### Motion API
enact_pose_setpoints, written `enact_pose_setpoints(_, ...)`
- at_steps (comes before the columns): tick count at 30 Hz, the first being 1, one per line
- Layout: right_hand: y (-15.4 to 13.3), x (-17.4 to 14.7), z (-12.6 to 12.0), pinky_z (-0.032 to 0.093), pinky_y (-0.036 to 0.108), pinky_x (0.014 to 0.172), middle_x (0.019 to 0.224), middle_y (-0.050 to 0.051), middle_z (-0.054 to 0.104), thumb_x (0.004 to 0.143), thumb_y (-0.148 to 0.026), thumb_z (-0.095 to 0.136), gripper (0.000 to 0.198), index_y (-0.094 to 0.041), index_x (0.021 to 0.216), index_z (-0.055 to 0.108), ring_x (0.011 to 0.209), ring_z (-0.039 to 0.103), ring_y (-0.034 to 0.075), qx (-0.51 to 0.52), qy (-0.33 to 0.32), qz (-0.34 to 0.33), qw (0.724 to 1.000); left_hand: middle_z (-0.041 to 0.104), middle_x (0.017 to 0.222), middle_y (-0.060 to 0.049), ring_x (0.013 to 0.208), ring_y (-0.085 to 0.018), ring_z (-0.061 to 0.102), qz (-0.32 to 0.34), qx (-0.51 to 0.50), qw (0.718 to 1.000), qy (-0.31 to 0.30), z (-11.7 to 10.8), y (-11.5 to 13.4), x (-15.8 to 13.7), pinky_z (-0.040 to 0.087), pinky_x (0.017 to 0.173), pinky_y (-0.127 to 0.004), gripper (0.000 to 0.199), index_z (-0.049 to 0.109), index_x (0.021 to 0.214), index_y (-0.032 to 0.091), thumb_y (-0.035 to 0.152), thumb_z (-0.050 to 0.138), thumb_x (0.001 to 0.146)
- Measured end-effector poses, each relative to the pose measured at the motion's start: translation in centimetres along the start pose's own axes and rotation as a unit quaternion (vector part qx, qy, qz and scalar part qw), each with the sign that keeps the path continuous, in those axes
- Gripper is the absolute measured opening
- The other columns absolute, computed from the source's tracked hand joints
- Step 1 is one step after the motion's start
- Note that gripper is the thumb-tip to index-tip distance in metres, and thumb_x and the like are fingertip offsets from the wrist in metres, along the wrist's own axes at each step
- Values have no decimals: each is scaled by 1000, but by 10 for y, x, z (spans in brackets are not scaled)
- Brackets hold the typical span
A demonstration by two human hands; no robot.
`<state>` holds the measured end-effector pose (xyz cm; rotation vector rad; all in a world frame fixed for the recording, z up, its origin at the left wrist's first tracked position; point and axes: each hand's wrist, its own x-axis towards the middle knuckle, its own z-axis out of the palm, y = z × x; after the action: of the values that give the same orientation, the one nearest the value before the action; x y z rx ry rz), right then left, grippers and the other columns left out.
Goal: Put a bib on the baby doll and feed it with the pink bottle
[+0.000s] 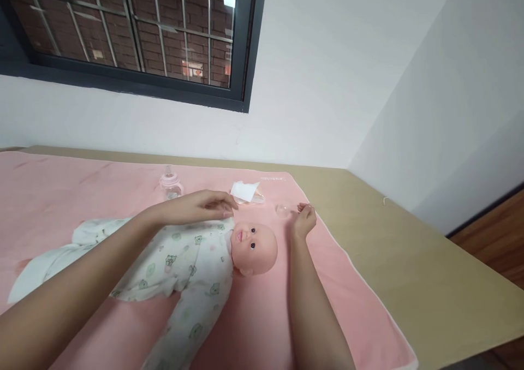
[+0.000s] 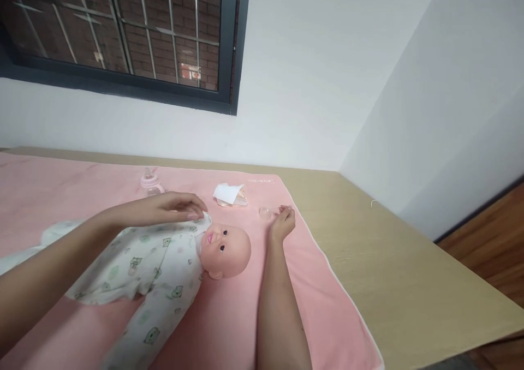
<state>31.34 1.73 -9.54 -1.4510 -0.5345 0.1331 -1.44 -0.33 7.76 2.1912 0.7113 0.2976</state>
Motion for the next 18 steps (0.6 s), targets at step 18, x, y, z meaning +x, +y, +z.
enact_pose_setpoints(18, -28, -37, 6, 37, 29, 66, 61, 0, 56, 95, -54, 32, 46, -24, 63, 46, 62, 52, 16, -44, -159, -142, 976, 76, 93, -14, 90, -36, 69, -95, 86, 978, -166, 55, -52, 145, 52, 81, -42, 44, 75, 77, 20, 62, 69, 67)
